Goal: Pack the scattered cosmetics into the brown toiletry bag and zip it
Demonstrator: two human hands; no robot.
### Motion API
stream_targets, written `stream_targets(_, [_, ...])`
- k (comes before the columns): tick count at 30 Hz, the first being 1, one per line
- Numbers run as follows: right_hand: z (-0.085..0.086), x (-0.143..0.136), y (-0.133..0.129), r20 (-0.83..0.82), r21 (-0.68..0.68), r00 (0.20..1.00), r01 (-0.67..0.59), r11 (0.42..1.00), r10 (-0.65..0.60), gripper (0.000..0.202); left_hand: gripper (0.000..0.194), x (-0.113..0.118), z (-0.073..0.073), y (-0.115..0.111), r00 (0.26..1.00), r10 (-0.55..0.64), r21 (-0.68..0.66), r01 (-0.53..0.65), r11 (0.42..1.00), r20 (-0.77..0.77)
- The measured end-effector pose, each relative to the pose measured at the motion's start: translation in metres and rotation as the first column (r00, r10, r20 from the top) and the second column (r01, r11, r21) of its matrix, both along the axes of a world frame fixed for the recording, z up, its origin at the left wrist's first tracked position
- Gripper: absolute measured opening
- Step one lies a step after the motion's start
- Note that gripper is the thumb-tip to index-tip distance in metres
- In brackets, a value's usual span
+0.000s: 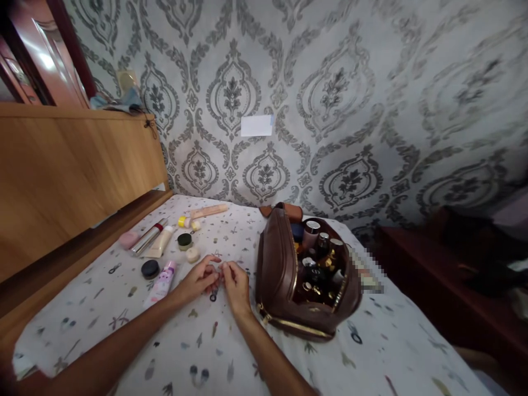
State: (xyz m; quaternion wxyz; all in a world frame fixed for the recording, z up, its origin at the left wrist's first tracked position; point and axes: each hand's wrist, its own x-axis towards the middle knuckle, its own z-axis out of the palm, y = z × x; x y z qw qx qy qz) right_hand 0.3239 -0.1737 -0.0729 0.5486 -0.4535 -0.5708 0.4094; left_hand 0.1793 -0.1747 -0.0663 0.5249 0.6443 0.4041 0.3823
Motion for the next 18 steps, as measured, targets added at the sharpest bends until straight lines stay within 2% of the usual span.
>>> stream_targets(2, [0.001, 0.0, 0.0, 0.008, 0.007, 1.0, 0.002, 1.0, -0.002, 0.043, 0.032, 0.0, 0.011, 0.0, 0.983, 0.049, 0.115, -0.029, 0.993, -0.175])
stream_targets(4, [0.001, 0.0, 0.0, 0.01, 0.002, 1.0, -0.001, 1.0, 0.001, 0.043, 0.03, -0.002, 0.029, 0.006, 0.906, 0.138, 0.303, -0.011, 0.953, -0.4])
stream_targets(6, [0.0, -0.001, 0.0, 0.004, -0.017, 1.0, -0.001, 1.0, 0.001, 0.044, 0.029, -0.003, 0.051, 0.022, 0.758, 0.249, 0.443, 0.059, 0.894, -0.602])
stream_targets(8, [-0.001, -0.001, 0.0, -0.004, -0.039, 1.0, 0.004, 0.999, -0.004, 0.046, 0.03, -0.004, 0.071, 0.05, 0.545, 0.347, 0.48, 0.119, 0.869, -0.763])
stream_targets(10, [-0.002, -0.002, -0.001, -0.014, -0.055, 1.0, 0.004, 0.998, -0.005, 0.047, 0.03, -0.004, 0.084, 0.085, 0.461, 0.414, 0.505, 0.088, 0.858, -0.785])
stream_targets(13, [-0.001, -0.002, -0.001, -0.04, -0.075, 0.999, -0.009, 0.997, 0.006, 0.046, 0.033, -0.004, 0.088, 0.14, 0.356, 0.476, 0.524, 0.047, 0.851, -0.804])
stream_targets(15, [-0.001, -0.002, -0.002, -0.048, -0.09, 0.999, -0.014, 0.996, 0.01, 0.046, 0.035, -0.004, 0.081, 0.169, 0.287, 0.494, 0.522, 0.025, 0.852, -0.82])
stream_targets(18, [-0.001, -0.001, -0.001, -0.035, -0.099, 0.999, -0.015, 0.995, 0.012, 0.047, 0.038, -0.006, 0.066, 0.198, 0.199, 0.512, 0.525, 0.013, 0.851, -0.836])
